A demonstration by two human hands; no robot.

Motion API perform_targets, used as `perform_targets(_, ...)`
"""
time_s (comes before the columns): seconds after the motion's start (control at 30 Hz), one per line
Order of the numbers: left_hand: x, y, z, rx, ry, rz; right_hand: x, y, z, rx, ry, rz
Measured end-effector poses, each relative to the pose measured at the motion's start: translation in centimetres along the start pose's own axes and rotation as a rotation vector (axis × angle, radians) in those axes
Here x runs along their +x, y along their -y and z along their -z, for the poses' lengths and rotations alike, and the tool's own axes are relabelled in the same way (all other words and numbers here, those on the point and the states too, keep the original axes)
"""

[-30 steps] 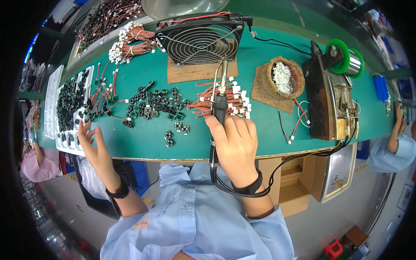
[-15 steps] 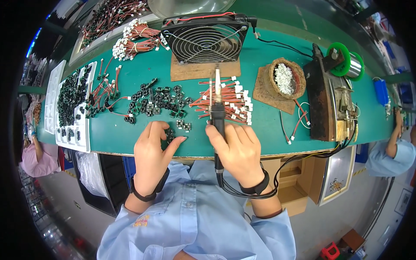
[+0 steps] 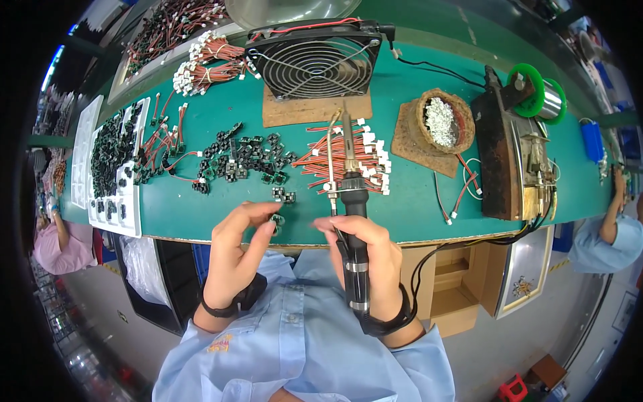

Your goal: Soldering the ends of red and black wires at a factory workbench.

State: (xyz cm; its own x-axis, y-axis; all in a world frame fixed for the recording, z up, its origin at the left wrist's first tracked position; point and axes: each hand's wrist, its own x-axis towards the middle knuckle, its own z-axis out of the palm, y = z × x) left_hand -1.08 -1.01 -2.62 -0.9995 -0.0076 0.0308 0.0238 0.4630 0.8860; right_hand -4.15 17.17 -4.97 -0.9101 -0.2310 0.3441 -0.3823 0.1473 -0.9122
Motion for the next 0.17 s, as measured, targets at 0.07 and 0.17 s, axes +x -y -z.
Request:
perform_targets(0.07, -0.2, -0.15, -0.2, -0.203, 0.024, 0.052, 0.03, 0.43, -0.01, 0.059, 0.016, -0.054)
perform_targets(0.17, -0.51, -0.26, -0.53, -0.604, 0.069, 0.165, 0.02, 1.15, -0.23, 0.231, 0.048, -0.196)
